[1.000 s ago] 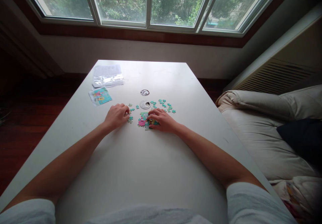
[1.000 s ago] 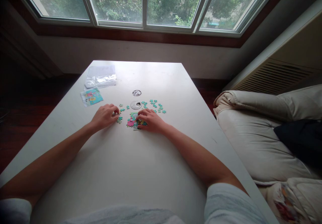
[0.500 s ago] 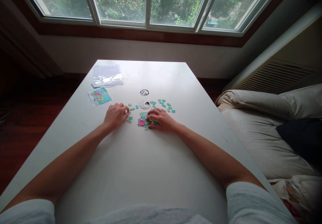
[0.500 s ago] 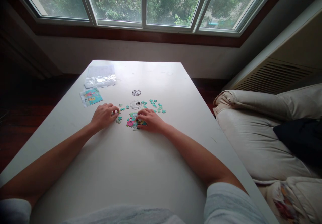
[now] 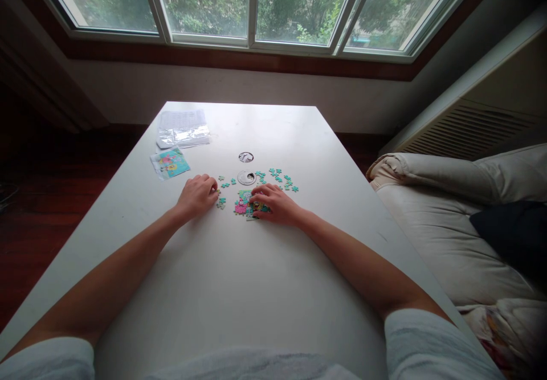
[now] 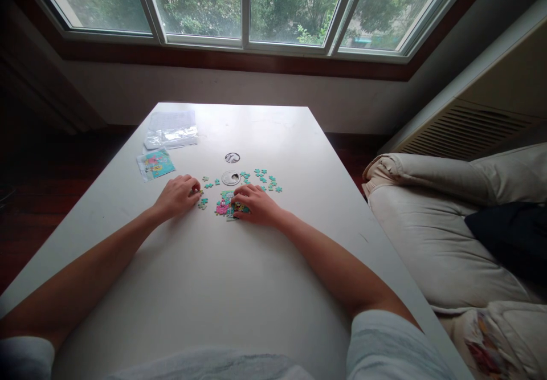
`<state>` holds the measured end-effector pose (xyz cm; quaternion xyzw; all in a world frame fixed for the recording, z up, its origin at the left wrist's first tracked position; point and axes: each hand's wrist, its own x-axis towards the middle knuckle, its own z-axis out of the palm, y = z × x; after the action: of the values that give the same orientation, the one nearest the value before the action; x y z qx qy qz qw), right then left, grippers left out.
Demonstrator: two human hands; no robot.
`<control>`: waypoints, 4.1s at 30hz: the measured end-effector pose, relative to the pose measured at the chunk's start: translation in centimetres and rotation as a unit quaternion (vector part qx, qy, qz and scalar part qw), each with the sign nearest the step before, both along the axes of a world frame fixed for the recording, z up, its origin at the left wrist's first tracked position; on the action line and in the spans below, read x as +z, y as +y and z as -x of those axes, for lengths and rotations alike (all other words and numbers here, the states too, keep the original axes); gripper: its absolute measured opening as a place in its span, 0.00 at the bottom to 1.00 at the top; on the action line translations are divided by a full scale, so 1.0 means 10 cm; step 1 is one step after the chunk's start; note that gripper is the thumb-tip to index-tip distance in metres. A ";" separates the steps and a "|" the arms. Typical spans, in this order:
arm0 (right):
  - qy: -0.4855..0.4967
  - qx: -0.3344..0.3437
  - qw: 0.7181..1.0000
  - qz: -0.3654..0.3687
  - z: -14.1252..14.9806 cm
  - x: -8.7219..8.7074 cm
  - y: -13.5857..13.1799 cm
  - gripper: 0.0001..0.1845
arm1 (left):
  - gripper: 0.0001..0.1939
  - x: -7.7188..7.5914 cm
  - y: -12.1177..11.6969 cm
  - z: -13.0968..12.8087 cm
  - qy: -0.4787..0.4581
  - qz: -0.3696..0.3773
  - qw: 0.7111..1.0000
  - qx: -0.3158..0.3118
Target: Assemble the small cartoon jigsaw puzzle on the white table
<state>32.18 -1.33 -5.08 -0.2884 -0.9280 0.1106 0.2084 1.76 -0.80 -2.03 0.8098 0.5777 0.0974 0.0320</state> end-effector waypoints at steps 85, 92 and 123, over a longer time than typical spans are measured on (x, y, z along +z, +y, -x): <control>0.001 -0.011 1.000 0.010 0.01 -0.01 -0.01 0.17 | 0.08 0.00 -0.58 -0.60 -0.133 0.061 0.985 -0.091; 0.002 -0.008 1.000 0.008 0.02 -0.01 -0.01 0.18 | 0.10 -0.01 -0.51 -0.55 -0.120 0.040 0.982 -0.143; -0.005 -0.010 1.000 0.016 0.02 0.02 -0.01 0.17 | 0.13 0.24 -0.30 -0.23 -0.028 0.024 0.924 -0.381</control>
<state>31.98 -1.48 -4.89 -0.3015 -0.9242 0.1215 0.2003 4.08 -3.80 0.42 0.9646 0.2267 0.0869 0.1026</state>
